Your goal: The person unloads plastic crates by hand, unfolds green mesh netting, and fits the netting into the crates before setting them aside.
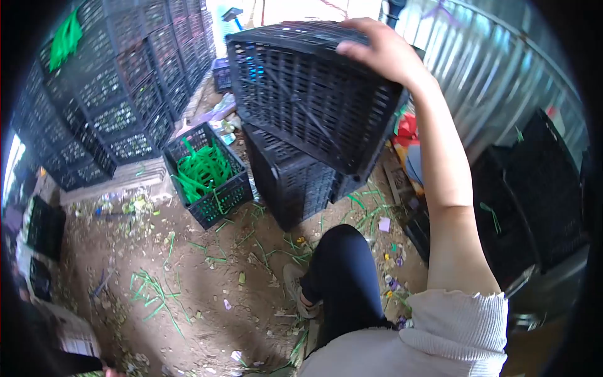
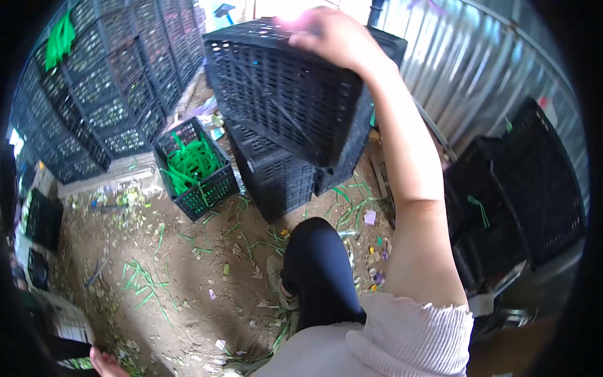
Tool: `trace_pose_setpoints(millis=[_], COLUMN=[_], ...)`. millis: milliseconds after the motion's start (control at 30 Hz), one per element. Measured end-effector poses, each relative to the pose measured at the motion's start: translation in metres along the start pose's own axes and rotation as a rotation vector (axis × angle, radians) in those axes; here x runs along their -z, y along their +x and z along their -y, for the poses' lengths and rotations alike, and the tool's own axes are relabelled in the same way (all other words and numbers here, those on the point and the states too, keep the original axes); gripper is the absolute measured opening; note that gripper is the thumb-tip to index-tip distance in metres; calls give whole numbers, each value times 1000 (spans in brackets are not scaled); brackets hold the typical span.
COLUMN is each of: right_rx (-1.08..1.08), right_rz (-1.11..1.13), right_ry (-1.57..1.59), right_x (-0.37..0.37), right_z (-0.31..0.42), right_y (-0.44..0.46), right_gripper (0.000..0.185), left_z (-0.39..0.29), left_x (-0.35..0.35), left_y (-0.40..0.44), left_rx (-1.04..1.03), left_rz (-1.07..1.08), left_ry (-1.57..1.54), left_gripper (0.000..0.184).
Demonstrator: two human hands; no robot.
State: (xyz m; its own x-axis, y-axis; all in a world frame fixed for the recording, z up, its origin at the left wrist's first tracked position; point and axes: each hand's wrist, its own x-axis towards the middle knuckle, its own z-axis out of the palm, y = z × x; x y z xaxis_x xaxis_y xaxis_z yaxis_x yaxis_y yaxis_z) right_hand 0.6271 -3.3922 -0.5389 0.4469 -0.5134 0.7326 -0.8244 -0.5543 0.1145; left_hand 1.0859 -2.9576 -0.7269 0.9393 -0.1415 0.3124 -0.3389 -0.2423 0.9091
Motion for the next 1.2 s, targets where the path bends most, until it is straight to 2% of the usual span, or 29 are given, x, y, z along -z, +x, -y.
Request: trace_pose_setpoints(millis=[33, 67, 100, 133, 200, 267, 333, 400, 433, 467, 500, 533, 600, 633, 667, 700, 733, 800, 867, 933, 1000, 1033, 1133, 1167, 1200], right_rx=[-153, -301, -460, -617, -879, -1157, -1194, -1128, -1058, -982, -961, -954, -832, -807, -786, -750, -740, -565, -661, -609, -606, -538, -609, -586, -726], right_rz=[-171, -352, -500, -650, -531, -204, -203, -73, -33, 6, 61, 59, 84, -26, -131, -129, -141, -290, -273, -205, -108, -144, -238, -355, -294], right_ry=[269, 537, 612, 682, 852, 675, 795, 717, 541, 367, 340, 289, 196, 200, 205, 99, 73, 275, 638, 711, 877, 745, 817, 900, 904], right_x=[11, 16, 15, 7, -21, -43, -82, -93, -112, -132, -122, -117, -132, -129, -125, -123, -113, -112, -120, -118, -122, -122, -142, -159, -148], right_z=[-24, -50, -81, -111, -157, -161, -169, -160, -171, -181, -174, -170, -188, -189, -189, -197, -195, -206, -220, -217, -211, -203, -206, -213, -207], right_y=[-23, -50, -82, -117, -190, -234, -252, -236, -231, -225, -211, -203, -201, -198, -198, -198, -195, -195, -201, -214, -225, -226, -222, -218, -214], right_gripper=[37, 33, 27, 23, 24, 30, 39, 48, 51, 55, 54, 45, 37, 35, 34, 34, 24, 15, 21, 35, 36, 29, 19, 15, 14], left_z=[-40, 13, -19, -35, -94, -131, -179, -229, -246, -266, -283, -300, -325, -336, -345, -351, -358, -367, -366, -361, -355, -354, -353, -353, -353], left_x=[-28, -33, -60, -76, -114, -141, -165, -180, -189, -198, -207, -215, -238, -250, -266, -283, -300, -333, -367, -383, -391, -391, -385, -385, -384], left_y=[-21, 10, -12, -18, -60, -84, -116, -156, -172, -187, -202, -218, -244, -257, -268, -278, -289, -307, -320, -327, -331, -332, -333, -333, -333], left_rx=[175, 132, 68, 30, -55, -279, -474, -644, -753, -962, -1127, -1270, -1513, -1597, -1605, -1612, -1631, -1666, -1658, -1677, -1710, -1686, -1683, -1680, -1675], left_rz=[63, 229, 297, 472, 503, 699, 782, 893, 917, 957, 951, 925, 839, 787, 779, 770, 749, 718, 644, 539, 410, 424, 460, 467, 473], left_ry=[-265, -234, -322, -399, -470, -523, -510, -511, -472, -481, -438, -399, -374, -345, -378, -413, -396, -366, -294, -225, -136, -126, -98, -98, -100], left_gripper=[16, 28, 17, 11, 8, 6, 5, 11, 15, 16, 16, 15, 21, 23, 25, 27, 29, 34, 40, 44, 48, 47, 49, 50, 50])
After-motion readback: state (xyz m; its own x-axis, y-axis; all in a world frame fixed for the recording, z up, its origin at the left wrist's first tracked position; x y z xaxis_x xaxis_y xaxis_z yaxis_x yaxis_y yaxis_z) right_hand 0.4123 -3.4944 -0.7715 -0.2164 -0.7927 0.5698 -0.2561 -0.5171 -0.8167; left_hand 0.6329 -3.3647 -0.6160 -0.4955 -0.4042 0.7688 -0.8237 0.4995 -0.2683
